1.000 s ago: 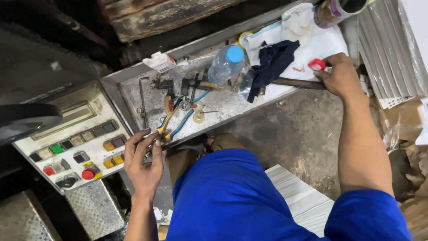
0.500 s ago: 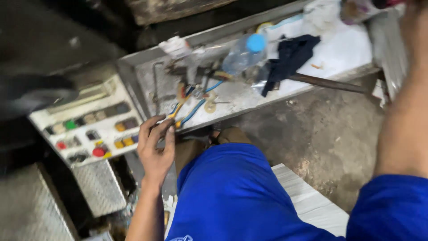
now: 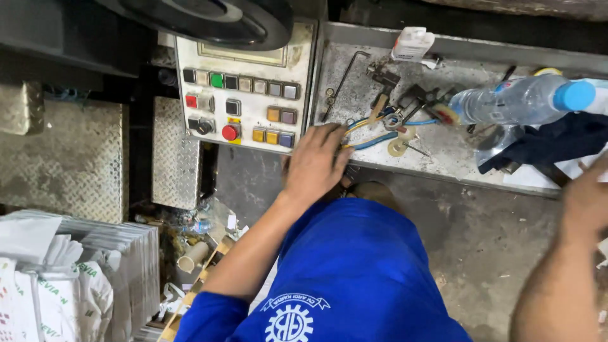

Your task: The person sorts small metal parts and hardware from a workbench into a cylindrical container. They pick up various items, including washers, bolts, and red plastic caps, and place them into the container. The person also briefly handles a cloth and a water bottle while organizing the workspace.

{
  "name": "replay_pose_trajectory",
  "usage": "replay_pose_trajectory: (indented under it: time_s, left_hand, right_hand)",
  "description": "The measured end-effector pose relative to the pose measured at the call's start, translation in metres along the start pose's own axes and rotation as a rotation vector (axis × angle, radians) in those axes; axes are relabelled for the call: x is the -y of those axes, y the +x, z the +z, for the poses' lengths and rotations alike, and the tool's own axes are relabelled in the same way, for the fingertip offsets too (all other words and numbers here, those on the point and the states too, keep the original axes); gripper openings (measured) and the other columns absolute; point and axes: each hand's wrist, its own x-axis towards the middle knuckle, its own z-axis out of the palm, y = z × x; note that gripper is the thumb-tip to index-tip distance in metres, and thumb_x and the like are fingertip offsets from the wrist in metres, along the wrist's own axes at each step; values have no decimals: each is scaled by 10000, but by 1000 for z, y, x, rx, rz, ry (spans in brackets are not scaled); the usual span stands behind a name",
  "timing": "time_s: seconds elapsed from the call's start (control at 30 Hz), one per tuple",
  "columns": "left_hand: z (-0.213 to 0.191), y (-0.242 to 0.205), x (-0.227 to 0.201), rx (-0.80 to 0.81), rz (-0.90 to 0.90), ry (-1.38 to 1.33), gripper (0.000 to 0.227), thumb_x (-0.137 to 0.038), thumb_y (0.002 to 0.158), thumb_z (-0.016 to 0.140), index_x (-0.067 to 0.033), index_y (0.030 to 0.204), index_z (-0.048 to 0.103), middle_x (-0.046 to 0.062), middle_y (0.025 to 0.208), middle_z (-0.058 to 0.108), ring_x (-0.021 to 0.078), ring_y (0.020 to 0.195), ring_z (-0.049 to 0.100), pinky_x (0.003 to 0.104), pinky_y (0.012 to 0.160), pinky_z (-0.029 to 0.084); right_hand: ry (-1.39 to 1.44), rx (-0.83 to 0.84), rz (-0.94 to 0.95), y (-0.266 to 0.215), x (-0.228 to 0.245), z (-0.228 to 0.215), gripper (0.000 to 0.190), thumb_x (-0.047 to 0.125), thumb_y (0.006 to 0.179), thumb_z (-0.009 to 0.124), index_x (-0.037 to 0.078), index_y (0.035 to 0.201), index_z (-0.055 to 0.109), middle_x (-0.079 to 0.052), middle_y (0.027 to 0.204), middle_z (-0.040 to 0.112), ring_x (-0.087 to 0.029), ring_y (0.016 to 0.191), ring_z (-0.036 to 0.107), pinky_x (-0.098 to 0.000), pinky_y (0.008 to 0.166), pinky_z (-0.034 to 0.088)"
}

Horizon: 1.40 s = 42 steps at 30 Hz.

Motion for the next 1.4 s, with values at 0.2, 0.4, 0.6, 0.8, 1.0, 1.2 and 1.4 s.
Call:
replay_pose_trajectory:
  time_s: [0.2, 0.4, 0.6, 0.8, 1.0, 1.2, 1.4]
  left_hand:
    - [39, 12, 2, 159, 71, 161, 673, -308, 894, 762, 79, 1404, 556, 229, 1249, 568, 377, 1099, 549, 464, 950, 464]
    - [55, 26, 9, 169, 159, 26, 563, -205, 829, 819, 68, 1274, 609, 218, 1177, 583, 364, 1015, 625, 438, 939, 577]
    - [73, 30, -28, 174, 355, -11, 544, -80, 964, 728, 50, 1457, 536, 252, 1262, 622, 315, 1047, 683, 374, 940, 637]
    - [84, 21, -47, 121, 448, 115, 514, -72, 967, 626, 41, 1459, 533, 189, 1392, 597, 321, 1290, 619, 398, 1106, 544]
    - [68, 14, -19, 178, 329, -68, 421, -117, 941, 655, -25, 1351, 626, 164, 1350, 625, 335, 1289, 604, 452, 1125, 524]
    - [44, 24, 14, 85, -30, 45, 228, -17, 972, 670, 35, 1189, 713, 200, 1126, 636, 295, 915, 684, 366, 813, 632]
    - [41, 33, 16, 119, -65, 46, 204, -122, 964, 718, -90, 1163, 754, 114, 1071, 611, 280, 894, 663, 410, 759, 593]
  right_hand:
    - [91, -35, -96, 58, 163, -62, 256, -49, 1147, 691, -197, 1356, 679, -352, 1147, 706, -465, 948, 664, -509, 866, 535]
    - [-13, -82, -50, 64, 167, -64, 286, -68, 1035, 761, -100, 1316, 721, -261, 1211, 662, -423, 1024, 646, -486, 890, 502]
    - [-81, -65, -73, 58, 156, -56, 230, 37, 1112, 719, -61, 1319, 742, -213, 1179, 696, -375, 969, 666, -452, 836, 518]
    - [-67, -43, -52, 58, 161, -58, 272, -38, 1043, 737, -99, 1304, 781, -236, 1081, 802, -370, 861, 749, -424, 781, 585]
    - [-23, -30, -26, 52, 150, -50, 281, -51, 1078, 693, -125, 1340, 765, -268, 1106, 808, -374, 858, 742, -414, 773, 592]
    - [-59, -36, -8, 54, 154, -56, 281, -28, 1047, 739, -89, 1317, 787, -227, 1054, 811, -350, 815, 742, -412, 737, 583]
    - [-35, -53, -53, 60, 163, -61, 275, -54, 1026, 723, -106, 1293, 765, -246, 1058, 782, -379, 827, 718, -439, 762, 571]
